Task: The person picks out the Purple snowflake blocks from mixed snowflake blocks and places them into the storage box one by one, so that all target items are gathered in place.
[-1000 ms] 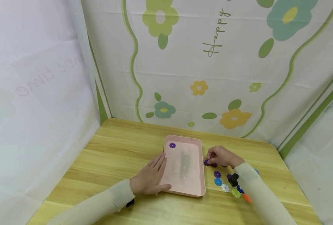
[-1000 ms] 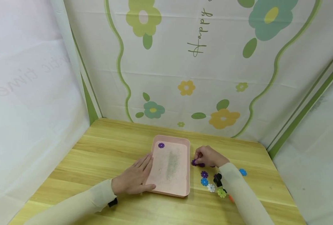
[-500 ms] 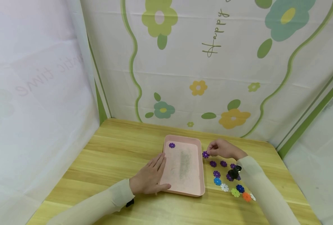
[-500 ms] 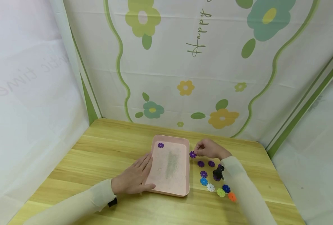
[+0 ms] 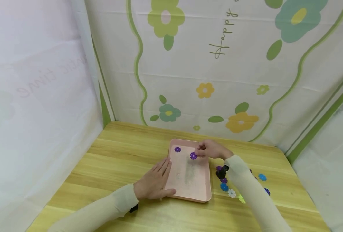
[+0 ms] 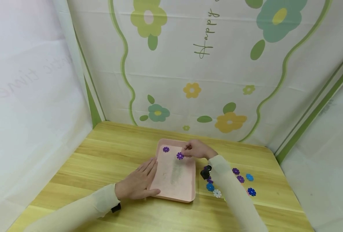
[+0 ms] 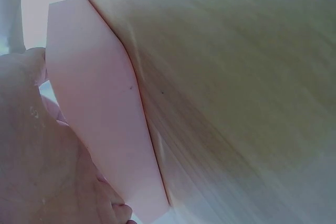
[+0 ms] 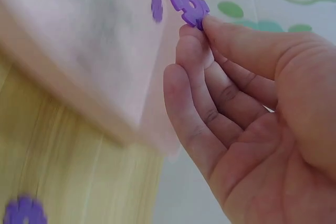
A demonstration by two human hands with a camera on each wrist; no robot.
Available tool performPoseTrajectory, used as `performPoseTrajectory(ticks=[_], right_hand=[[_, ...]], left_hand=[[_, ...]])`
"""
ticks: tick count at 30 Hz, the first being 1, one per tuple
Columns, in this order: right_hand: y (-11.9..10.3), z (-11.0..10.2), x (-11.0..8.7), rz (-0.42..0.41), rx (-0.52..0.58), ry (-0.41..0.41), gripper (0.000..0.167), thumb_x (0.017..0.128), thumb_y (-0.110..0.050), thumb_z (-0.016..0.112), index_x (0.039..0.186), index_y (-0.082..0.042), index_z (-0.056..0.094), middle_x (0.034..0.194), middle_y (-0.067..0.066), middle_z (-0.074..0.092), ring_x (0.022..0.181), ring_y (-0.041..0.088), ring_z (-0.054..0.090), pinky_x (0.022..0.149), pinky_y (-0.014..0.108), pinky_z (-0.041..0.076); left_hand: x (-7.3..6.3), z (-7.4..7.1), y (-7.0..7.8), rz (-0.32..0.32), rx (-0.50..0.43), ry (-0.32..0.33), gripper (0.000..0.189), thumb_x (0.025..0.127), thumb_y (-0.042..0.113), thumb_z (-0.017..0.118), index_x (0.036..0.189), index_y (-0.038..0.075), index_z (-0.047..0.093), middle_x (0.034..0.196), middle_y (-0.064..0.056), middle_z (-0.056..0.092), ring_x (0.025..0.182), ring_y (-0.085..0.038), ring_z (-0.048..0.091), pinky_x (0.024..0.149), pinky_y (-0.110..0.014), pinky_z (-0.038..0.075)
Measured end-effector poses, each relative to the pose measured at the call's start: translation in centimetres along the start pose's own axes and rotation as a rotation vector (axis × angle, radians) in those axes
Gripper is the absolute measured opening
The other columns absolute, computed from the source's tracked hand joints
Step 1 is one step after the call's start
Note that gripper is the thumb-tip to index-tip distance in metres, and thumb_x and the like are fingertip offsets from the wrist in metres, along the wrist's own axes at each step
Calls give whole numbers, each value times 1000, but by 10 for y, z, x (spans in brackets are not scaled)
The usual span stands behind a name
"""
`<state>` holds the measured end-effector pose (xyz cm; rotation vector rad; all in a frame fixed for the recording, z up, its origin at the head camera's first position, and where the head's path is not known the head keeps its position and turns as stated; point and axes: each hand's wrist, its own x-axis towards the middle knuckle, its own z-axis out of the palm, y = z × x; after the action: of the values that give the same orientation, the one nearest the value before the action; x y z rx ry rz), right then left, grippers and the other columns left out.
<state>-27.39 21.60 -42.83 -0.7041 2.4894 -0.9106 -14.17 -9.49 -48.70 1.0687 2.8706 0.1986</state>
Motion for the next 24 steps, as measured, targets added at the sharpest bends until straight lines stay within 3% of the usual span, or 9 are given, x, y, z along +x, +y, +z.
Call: performPoseTrajectory(ticks=[2, 6, 12, 17, 24], right_hand=[[-7, 6, 10, 2, -8, 2, 16, 105, -18, 67, 99, -9, 79, 89, 18, 75, 74, 20, 60, 68, 27, 49], [-18, 18, 29, 27, -17, 15, 15, 104, -18, 69, 99, -9, 80, 91, 13, 78, 78, 21, 68, 72, 26, 54], [-20, 35, 50, 66, 6, 43, 16, 104, -18, 69, 98, -9, 81, 94, 8, 81, 76, 12, 67, 69, 22, 55], [-16, 49, 58, 117, 30, 86, 17, 104, -18, 69, 96, -11, 82, 93, 8, 79, 74, 12, 64, 66, 22, 52], [-15, 61, 59, 122, 124, 125, 17, 103, -11, 68, 95, -3, 81, 86, 8, 76, 72, 14, 61, 65, 23, 52]], left_hand=[[0, 0, 0, -3, 3, -2, 103, 103, 70, 44, 165, -8, 19, 176, -28, 12, 165, -41, 14, 132, -50, 28], [-1, 0, 0, 11, -10, 21, 103, 103, 68, 47, 164, -10, 20, 175, -29, 13, 164, -43, 16, 131, -52, 30], [0, 2, -1, 32, -16, 40, 102, 103, 66, 49, 163, -12, 21, 174, -31, 15, 163, -44, 18, 131, -55, 30], [0, 1, -1, 24, -25, 37, 103, 103, 68, 46, 163, -11, 22, 174, -30, 15, 164, -43, 18, 131, -55, 29], [-1, -3, 0, 6, -10, 5, 103, 102, 69, 47, 164, -9, 22, 175, -28, 15, 164, -41, 18, 132, -52, 29]])
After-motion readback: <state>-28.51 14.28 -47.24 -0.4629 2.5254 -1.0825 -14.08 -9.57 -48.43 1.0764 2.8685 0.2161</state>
